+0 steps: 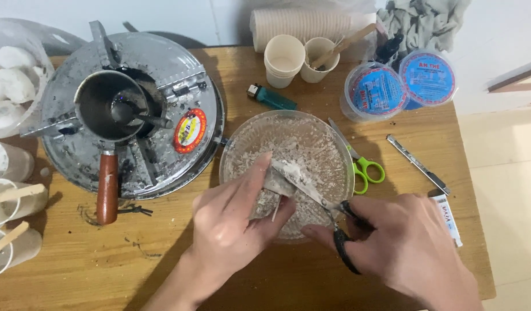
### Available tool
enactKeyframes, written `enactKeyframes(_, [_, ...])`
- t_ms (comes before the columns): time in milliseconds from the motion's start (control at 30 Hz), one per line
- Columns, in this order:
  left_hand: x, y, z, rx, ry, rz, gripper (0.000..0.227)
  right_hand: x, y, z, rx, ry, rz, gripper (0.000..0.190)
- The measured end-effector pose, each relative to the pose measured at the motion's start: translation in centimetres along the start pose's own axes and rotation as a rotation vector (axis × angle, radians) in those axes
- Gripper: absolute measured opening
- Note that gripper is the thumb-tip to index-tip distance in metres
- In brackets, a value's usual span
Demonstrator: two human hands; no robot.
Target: Using scissors to trim and shape a piece of wax over a bowl of wax shavings on a workshop table.
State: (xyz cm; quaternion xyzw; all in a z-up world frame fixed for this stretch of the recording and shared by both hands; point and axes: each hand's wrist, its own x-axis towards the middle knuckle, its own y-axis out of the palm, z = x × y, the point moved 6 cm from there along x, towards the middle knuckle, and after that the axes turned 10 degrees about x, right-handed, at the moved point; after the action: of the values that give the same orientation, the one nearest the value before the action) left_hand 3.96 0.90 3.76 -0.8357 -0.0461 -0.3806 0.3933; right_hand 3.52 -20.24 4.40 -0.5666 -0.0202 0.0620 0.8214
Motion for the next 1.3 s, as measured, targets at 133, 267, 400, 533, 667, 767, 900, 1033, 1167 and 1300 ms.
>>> enactKeyframes(133, [0.6,-0.5,0.3,0.002,-0.018,-0.038,0.054,0.7,-0.1,1.1,0.266,-0.103,0.075,0.071])
enactKeyframes(267, [0.8,-0.8,0.3,0.013,-0.021,-0.038,0.054,0.8,0.3,0.7,0.233,0.056,0.198,0.071])
enactKeyframes(400, [0.2,-0.3,0.1,0.024,0.004,-0.009,0.059,0.3,0.2,0.4,-0.089,0.241,0.206,0.078])
enactKeyframes(533, [-0.3,0.3,-0.2,-0.002,0.011,-0.001,0.065,0.1,0.4,-0.3,-0.142,0.167,0.087,0.072])
enactKeyframes(667, [0.0,0.3,0.2,-0.013,0.001,-0.01,0.059,0.3,0.2,0.4,0.125,-0.064,0.031,0.069])
enactKeyframes(767, [0.2,-0.1,0.4,-0.009,-0.021,-0.022,0.056,0.3,1.1,0.2,0.282,-0.05,0.125,0.073])
enactKeyframes(900, [0.4,-0.3,0.4,0.018,-0.003,-0.034,0.056,0.3,1.1,-0.1,0.336,0.049,0.19,0.073])
enactKeyframes(1033, [0.0,0.0,-0.1,0.037,0.044,-0.006,0.056,0.3,0.4,0.0,0.099,0.138,0.196,0.068])
enactKeyframes(1167, [-0.4,0.7,-0.6,0.089,0.072,0.044,0.06,0.3,0.5,-0.2,0.024,0.09,0.115,0.07])
enactKeyframes(1300, [0.1,0.5,-0.4,0.07,0.031,0.032,0.057,-0.1,1.3,-0.5,0.073,0.065,0.119,0.07])
